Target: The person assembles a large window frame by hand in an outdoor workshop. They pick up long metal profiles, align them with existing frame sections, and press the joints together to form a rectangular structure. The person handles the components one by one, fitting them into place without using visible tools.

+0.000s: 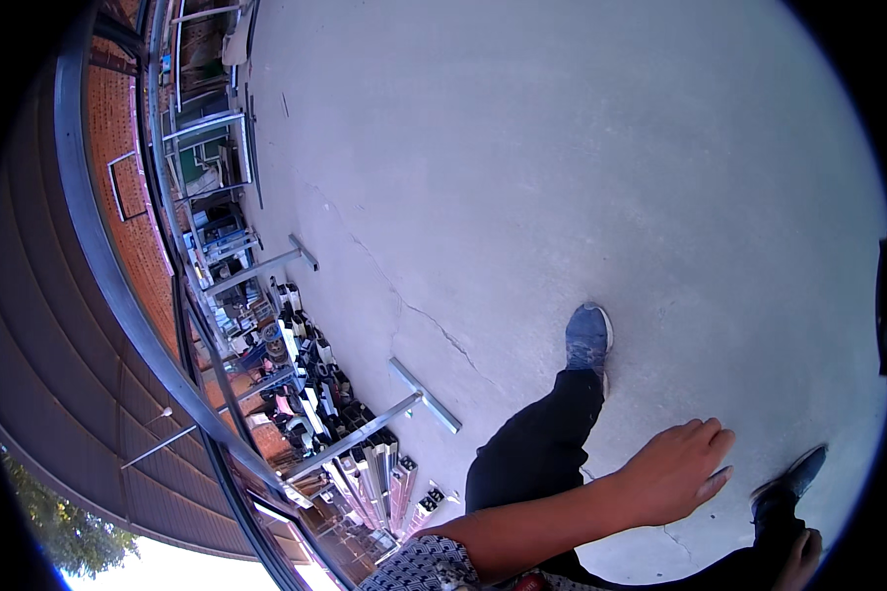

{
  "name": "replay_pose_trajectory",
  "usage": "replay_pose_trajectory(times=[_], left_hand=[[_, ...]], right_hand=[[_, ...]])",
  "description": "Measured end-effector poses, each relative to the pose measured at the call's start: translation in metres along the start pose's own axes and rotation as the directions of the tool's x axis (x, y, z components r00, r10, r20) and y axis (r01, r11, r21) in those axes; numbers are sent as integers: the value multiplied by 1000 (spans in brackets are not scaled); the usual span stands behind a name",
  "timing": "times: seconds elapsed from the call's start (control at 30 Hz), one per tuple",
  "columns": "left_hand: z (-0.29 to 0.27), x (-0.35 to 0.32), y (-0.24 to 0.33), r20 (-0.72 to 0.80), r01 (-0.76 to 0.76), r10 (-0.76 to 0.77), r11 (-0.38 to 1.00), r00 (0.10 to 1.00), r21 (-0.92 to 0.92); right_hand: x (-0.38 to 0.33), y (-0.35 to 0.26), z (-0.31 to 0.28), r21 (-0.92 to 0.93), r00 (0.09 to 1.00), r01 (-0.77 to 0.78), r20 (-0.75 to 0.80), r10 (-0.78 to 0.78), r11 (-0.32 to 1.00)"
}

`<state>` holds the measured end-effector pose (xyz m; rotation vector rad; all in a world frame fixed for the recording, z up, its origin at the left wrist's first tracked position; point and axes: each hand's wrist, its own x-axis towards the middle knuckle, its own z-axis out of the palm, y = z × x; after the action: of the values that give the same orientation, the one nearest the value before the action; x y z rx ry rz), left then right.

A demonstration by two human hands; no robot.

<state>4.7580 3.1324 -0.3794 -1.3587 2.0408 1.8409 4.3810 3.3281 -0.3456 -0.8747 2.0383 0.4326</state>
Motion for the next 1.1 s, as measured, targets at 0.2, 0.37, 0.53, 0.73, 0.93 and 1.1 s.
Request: replay_pose_trajectory(times=[0.2, 0.37, 0.53, 0.73, 0.93, 1.1], left_hand=[[-54, -1, -13, -17, -66, 64, 992, 998, -110], [-71, 7, -26, -67, -64, 52, 979, 996, -192], [-85, 8, -34, 3, 11, -11, 984, 1000, -179], [-90, 32, -46, -101, 71, -90, 981, 991, -182], [-138, 42, -91, -170, 226, -246, 966, 954, -127], [-239, 19, -56, -182, 269, -272, 962, 945, -41]], right_hand=[[37, -7, 73, -154, 980, -197, -33, 194, 968], [-29, -74, 74, -32, 992, 67, -108, -70, 997], [-94, -228, -6, -67, 959, 143, -239, -155, 987], [-121, -345, -50, -55, 898, 281, -338, -283, 958], [-56, -345, -29, 278, 955, 224, -251, -155, 934], [-35, -356, -42, 249, 950, 276, -218, -224, 928]])
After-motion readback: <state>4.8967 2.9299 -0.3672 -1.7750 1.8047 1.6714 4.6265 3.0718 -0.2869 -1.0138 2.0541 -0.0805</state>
